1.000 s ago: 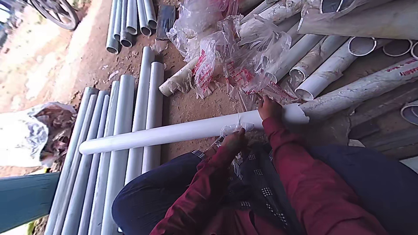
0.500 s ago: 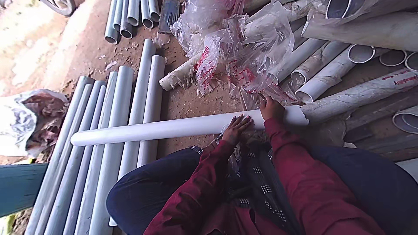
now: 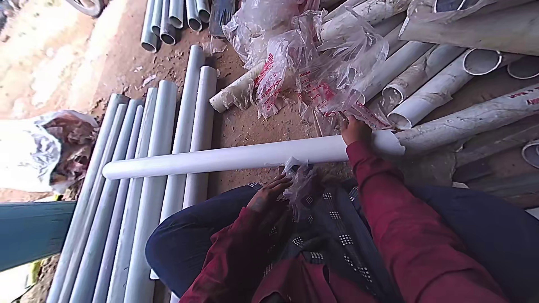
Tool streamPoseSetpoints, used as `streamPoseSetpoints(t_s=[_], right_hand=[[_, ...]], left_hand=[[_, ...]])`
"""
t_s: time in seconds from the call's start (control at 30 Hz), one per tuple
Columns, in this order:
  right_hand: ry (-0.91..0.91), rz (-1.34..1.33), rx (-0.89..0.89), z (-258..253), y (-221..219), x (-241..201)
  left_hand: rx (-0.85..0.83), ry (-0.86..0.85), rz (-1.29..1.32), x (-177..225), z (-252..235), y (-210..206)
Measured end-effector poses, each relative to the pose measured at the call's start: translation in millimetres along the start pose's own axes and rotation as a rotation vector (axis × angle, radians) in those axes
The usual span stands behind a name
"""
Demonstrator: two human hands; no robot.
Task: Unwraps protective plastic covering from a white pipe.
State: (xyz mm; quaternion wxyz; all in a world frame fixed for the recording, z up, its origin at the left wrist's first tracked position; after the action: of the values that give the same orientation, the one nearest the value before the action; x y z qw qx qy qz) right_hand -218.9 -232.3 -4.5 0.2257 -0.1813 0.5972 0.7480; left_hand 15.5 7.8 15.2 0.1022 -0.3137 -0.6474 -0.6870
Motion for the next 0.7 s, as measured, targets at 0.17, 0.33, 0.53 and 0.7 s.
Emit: streamPoseSetpoints(t_s=[0.17,0.33,0.53,0.7], right_hand=[[0.023,-0.003,0.017,5,0,1],[0.033,-0.010,0.040,5,0,2],[0.121,-0.051,0.102,-3,1,1],[0.164,-0.009,0.085,-4,-5,-5]], left_hand=[[0.007,-0.018,-0.038,20,12,16],[-0.029,-0.050,-0.106,35,18,27],[0.256,0.129,-0.143,38,74,113],[0.328,0.395,0.065,4,146,171]])
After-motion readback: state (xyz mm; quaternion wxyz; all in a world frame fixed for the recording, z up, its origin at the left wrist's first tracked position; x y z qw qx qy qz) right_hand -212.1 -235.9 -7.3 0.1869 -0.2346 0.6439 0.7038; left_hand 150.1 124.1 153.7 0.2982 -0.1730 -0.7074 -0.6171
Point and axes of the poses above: each hand's wrist, its own z-axis away from the middle knuckle, its own y-axis out of the back of the hand, x = y × z, the point moved 5 cm from there along -z, towards the middle knuckle, and after that the axes turned 7 degrees about -z, right-handed, at the moved point
